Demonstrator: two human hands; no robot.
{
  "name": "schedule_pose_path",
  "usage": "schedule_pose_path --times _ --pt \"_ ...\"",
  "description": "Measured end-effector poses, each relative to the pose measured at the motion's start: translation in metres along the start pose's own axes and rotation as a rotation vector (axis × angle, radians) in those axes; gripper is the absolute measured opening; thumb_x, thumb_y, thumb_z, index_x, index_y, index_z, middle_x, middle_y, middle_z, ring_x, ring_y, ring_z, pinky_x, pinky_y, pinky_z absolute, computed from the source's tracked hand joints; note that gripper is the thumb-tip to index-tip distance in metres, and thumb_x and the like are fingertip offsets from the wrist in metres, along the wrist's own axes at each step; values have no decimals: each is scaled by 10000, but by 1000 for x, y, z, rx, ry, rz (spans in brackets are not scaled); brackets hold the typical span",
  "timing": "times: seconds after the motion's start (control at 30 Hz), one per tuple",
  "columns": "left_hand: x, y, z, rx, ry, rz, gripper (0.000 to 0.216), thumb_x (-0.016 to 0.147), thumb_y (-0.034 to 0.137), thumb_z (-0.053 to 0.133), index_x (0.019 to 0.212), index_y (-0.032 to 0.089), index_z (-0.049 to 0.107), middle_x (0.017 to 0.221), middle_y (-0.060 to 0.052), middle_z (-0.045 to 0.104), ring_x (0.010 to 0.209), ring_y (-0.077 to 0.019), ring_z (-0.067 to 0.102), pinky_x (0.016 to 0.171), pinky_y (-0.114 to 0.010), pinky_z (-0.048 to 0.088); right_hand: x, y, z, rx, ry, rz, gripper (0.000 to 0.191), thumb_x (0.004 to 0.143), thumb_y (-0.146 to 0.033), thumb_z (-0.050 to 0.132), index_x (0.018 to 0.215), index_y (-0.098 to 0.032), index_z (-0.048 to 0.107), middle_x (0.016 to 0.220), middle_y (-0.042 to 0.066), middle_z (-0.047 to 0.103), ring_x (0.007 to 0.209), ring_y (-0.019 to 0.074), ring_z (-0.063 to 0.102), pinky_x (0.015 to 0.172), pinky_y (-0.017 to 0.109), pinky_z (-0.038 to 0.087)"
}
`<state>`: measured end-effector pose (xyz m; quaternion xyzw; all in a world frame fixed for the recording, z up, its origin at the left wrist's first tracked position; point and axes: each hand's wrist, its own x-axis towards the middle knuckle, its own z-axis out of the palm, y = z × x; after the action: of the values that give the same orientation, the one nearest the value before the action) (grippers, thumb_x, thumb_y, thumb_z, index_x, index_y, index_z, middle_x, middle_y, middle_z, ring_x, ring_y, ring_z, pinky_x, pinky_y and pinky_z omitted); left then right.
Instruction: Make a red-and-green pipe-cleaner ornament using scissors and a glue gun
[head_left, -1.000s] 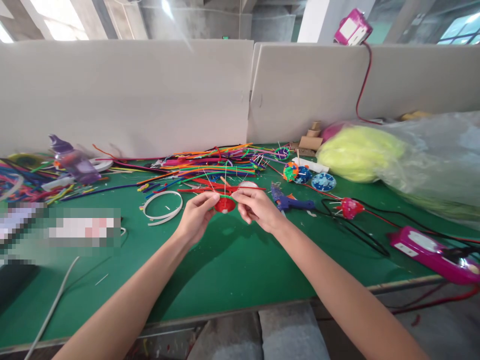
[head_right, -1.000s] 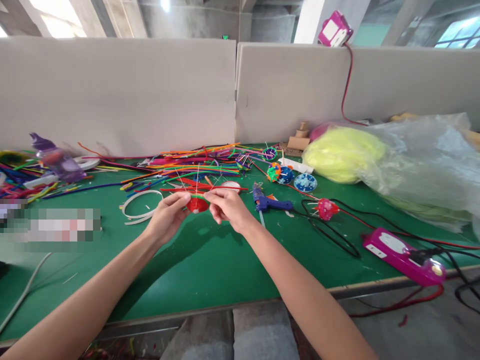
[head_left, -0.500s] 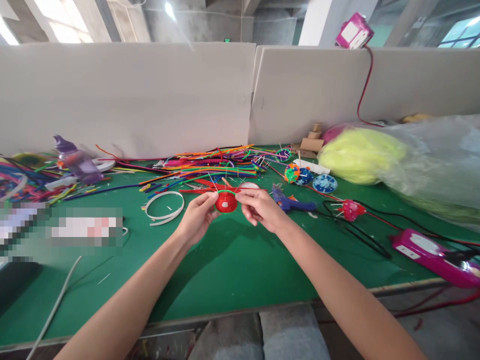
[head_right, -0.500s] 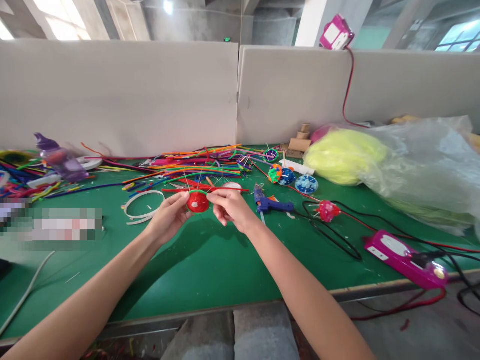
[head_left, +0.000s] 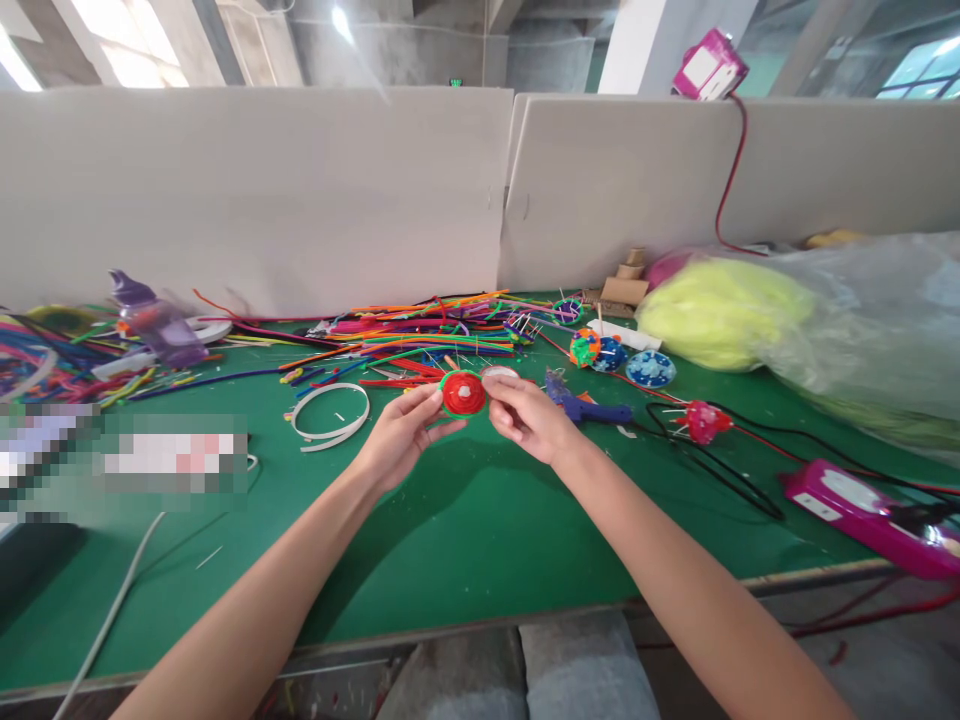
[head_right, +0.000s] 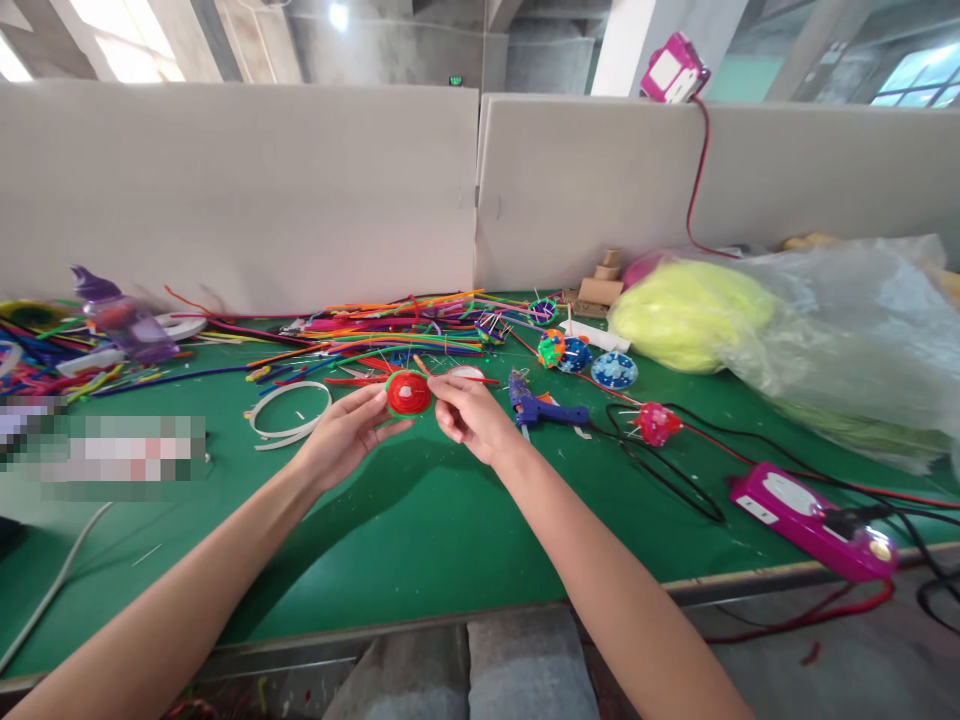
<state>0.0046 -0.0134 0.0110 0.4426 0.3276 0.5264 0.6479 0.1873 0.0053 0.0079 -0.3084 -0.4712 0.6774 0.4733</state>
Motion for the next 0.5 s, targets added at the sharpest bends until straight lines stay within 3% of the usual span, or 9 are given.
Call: schedule_pose_path --times 0.23,0.4,0.5 --pt "0 -1 2 67 40 44 249 696 294 792 876 131 734 948 -77 715 843 -173 651 739 -314 585 0 2 0 19 6 1 251 766 -376 692 757 -185 530 389 -93 447 279 37 314 295 183 135" --pt "-3 -3 7 171 -11 62 443 640 200 822 1060 173 685 921 -54 707 855 -190 665 671 -290 591 1 1 -1 100 -3 -5 355 708 -386 738 657 -197 442 383 -96 443 272 34 322 297 186 137" --pt "-4 -5 9 244 -24 98 506 589 164 837 1061 170 654 900 -54 719 835 -223 693 587 -268 575 1 2 -1 104 -9 2 335 710 -380 733 673 -193 457 386 -96 447 275 34 325 302 187 133"
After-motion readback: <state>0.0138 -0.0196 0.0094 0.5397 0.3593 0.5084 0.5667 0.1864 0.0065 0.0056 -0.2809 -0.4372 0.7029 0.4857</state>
